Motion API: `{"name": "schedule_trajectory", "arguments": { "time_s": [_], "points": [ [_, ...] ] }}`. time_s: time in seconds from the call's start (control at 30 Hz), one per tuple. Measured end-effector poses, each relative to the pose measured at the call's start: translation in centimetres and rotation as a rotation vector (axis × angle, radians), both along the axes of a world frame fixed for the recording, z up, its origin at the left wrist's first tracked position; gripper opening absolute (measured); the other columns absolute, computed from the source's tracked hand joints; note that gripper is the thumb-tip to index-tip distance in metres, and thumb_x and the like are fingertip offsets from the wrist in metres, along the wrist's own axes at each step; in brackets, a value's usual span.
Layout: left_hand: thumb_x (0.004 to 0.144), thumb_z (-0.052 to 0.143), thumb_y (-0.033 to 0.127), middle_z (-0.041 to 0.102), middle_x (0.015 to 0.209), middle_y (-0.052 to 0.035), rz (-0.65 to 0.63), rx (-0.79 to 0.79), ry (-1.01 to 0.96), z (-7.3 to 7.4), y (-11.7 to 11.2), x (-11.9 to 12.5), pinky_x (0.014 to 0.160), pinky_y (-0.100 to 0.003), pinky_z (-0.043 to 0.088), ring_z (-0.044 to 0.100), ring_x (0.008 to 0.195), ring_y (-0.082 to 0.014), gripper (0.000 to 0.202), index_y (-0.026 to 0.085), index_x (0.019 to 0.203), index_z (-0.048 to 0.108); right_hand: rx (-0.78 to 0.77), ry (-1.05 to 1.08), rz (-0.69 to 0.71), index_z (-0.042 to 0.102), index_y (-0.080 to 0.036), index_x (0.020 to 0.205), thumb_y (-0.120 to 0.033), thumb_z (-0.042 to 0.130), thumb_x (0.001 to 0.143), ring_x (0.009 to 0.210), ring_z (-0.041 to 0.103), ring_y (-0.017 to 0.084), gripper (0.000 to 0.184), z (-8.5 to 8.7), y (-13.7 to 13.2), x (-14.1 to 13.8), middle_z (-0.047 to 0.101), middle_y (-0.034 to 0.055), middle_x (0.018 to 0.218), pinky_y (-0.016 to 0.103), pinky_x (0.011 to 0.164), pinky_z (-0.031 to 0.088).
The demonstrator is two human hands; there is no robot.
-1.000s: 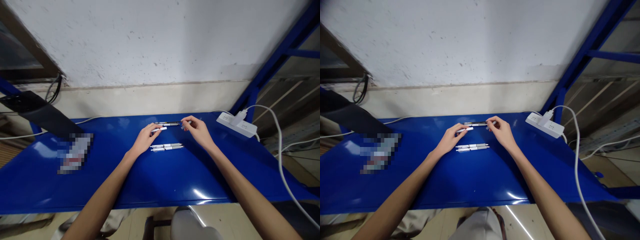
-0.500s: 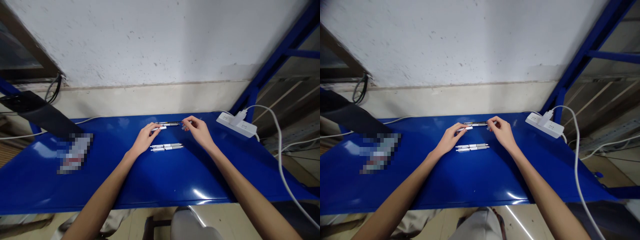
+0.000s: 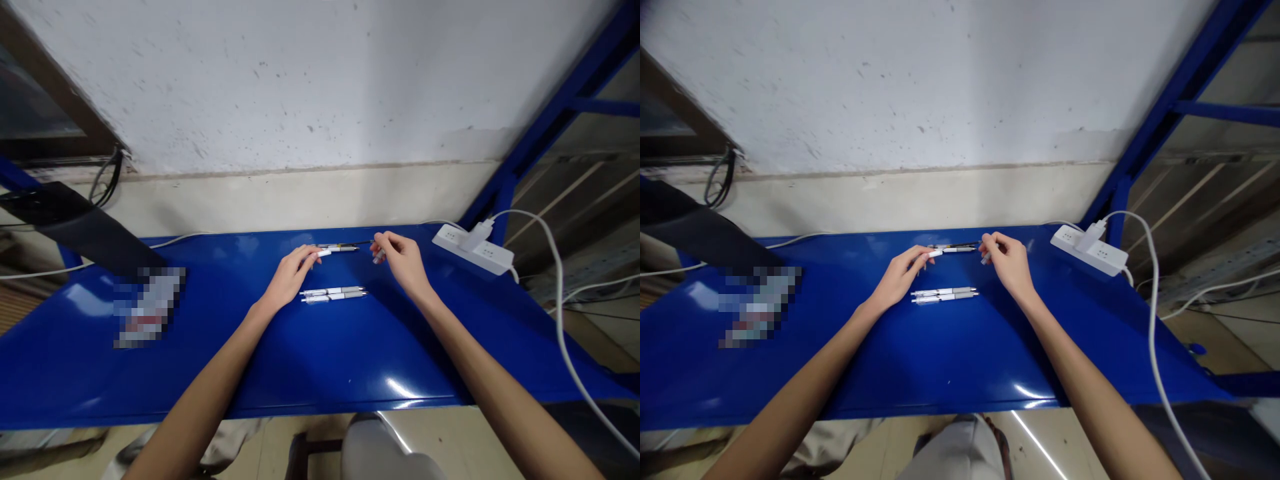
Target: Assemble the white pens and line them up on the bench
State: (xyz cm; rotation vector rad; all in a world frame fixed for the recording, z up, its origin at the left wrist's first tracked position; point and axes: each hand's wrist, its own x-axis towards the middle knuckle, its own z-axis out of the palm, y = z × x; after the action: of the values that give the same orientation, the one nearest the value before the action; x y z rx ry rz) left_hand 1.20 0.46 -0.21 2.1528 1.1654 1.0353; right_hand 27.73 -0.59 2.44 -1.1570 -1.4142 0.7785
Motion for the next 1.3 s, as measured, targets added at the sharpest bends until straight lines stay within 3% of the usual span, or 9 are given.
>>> {"name": "schedule_trajectory", "arguments": {
  "time_s": [0.3, 0.5, 0.83, 1.07, 1.23, 1.3],
  "points": [
    [0.111, 0.042, 0.035, 0.070, 0.096, -0.0035, 0.012, -0.009, -0.033, 0.2, -0.1, 0.2, 0.082, -0.031, 0.050, 0.063, 0.086, -0.0181, 0.033, 0.021, 0.106, 0.071, -0.003, -0.022, -0.011, 0.068, -0.021, 0.067, -0.053, 0.062, 0.096, 0.058, 0.061, 0.017, 0.044, 0.0, 0.0, 0.1, 0.065, 0.0023, 0.065, 0.032, 0.062, 0.046],
    [0.110, 0.045, 0.033, 0.070, 0.096, -0.0029, 0.007, -0.009, -0.038, 0.3, -0.2, 0.2, 0.082, -0.031, 0.050, 0.063, 0.084, -0.0178, 0.029, 0.022, 0.110, 0.071, -0.015, -0.049, -0.005, 0.066, -0.021, 0.065, -0.053, 0.060, 0.097, 0.058, 0.061, 0.017, 0.045, 0.0, -0.2, 0.0, 0.065, 0.0021, 0.064, 0.032, 0.062, 0.045],
    [0.106, 0.058, 0.031, 0.071, 0.111, -0.0047, -0.097, 0.047, -0.022, 0.6, -0.4, 0.4, 0.093, -0.035, 0.050, 0.067, 0.104, -0.0211, 0.021, 0.025, 0.119, 0.072, 0.022, -0.256, 0.189, 0.070, -0.023, 0.093, -0.043, 0.063, 0.098, 0.068, 0.064, 0.018, 0.022, -0.7, -0.8, -1.3, 0.070, 0.0013, 0.078, 0.031, 0.068, 0.047],
    [0.105, 0.059, 0.029, 0.070, 0.110, -0.0049, -0.121, 0.061, -0.029, 0.6, -0.4, 0.5, 0.089, -0.032, 0.050, 0.066, 0.103, -0.0197, 0.019, 0.024, 0.118, 0.072, -0.066, -0.266, 0.225, 0.069, -0.021, 0.087, -0.045, 0.058, 0.100, 0.069, 0.065, 0.018, 0.029, -0.9, -0.7, -1.3, 0.070, 0.0018, 0.076, 0.031, 0.069, 0.047],
    [0.106, 0.058, 0.030, 0.070, 0.112, -0.0050, -0.103, 0.066, -0.019, 0.4, -0.3, 0.5, 0.087, -0.032, 0.052, 0.067, 0.103, -0.0200, 0.021, 0.024, 0.120, 0.072, -0.142, -0.180, 0.140, 0.071, -0.020, 0.090, -0.050, 0.047, 0.103, 0.071, 0.067, 0.019, 0.041, -1.2, -0.2, -0.9, 0.072, 0.0045, 0.081, 0.034, 0.074, 0.050],
    [0.106, 0.058, 0.030, 0.071, 0.110, -0.0047, -0.076, 0.073, -0.009, 0.4, -0.3, 0.4, 0.087, -0.032, 0.051, 0.067, 0.101, -0.0199, 0.021, 0.024, 0.120, 0.072, -0.146, -0.132, 0.071, 0.072, -0.020, 0.095, -0.046, 0.050, 0.101, 0.075, 0.068, 0.020, 0.034, -1.4, 0.2, -0.5, 0.073, 0.0049, 0.085, 0.035, 0.077, 0.051]
  ]
}}
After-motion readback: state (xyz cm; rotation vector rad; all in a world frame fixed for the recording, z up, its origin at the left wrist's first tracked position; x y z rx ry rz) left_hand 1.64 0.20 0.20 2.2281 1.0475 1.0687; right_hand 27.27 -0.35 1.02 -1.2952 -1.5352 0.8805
